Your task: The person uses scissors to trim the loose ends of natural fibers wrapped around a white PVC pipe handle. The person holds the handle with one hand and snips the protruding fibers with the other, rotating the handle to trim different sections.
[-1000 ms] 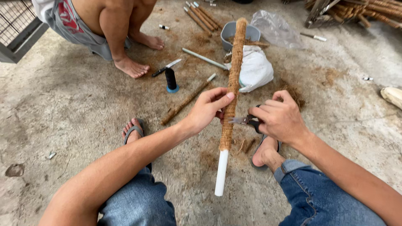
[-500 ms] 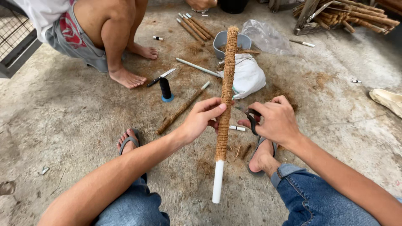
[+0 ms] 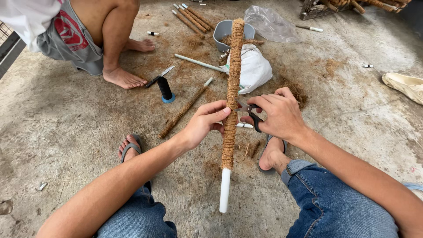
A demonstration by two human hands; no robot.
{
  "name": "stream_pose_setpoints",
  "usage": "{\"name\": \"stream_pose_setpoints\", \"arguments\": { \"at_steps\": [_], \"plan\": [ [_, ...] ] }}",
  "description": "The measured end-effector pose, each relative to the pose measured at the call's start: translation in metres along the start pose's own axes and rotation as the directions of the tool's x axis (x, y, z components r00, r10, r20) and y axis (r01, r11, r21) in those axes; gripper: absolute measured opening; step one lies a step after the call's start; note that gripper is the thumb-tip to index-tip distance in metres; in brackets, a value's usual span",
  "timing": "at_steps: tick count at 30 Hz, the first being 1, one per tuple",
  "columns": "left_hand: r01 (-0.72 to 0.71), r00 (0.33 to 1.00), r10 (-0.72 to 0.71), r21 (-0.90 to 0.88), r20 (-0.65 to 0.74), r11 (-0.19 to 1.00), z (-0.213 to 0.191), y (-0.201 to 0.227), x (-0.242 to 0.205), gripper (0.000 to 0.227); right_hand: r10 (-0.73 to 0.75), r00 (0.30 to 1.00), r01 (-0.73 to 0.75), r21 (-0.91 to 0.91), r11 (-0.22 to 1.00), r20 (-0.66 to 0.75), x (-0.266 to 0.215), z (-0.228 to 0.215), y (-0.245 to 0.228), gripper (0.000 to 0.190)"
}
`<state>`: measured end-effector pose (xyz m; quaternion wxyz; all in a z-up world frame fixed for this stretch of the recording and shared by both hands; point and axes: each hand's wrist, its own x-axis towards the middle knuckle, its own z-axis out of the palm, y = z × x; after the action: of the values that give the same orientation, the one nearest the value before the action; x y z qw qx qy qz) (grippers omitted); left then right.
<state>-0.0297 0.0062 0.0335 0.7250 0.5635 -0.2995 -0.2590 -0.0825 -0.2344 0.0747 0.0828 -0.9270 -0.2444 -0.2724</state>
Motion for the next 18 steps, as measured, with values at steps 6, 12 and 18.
{"name": "stream_pose_setpoints", "arguments": {
  "at_steps": [6, 12, 18],
  "plan": [
    [0.005, 1.0, -0.005, -0.017, 0.01, 1.0, -0.001, -0.003, 0.001, 0.031, -0.051, 0.998, 0.049, -0.057, 0.997, -0.04, 0.0, -0.001, 0.0, 0.042],
    [0.031, 1.0, -0.031, -0.02, 0.007, 0.999, 0.002, 0.001, -0.001, 0.031, 0.008, 0.998, 0.003, -0.177, 0.984, 0.06, -0.002, -0.002, 0.005, 0.041],
    [0.027, 0.999, -0.028, -0.014, -0.024, 1.0, 0.002, 0.002, -0.001, 0.032, -0.1, 0.983, 0.108, 0.039, 0.993, -0.155, -0.003, -0.001, 0.005, 0.048]
  ]
}}
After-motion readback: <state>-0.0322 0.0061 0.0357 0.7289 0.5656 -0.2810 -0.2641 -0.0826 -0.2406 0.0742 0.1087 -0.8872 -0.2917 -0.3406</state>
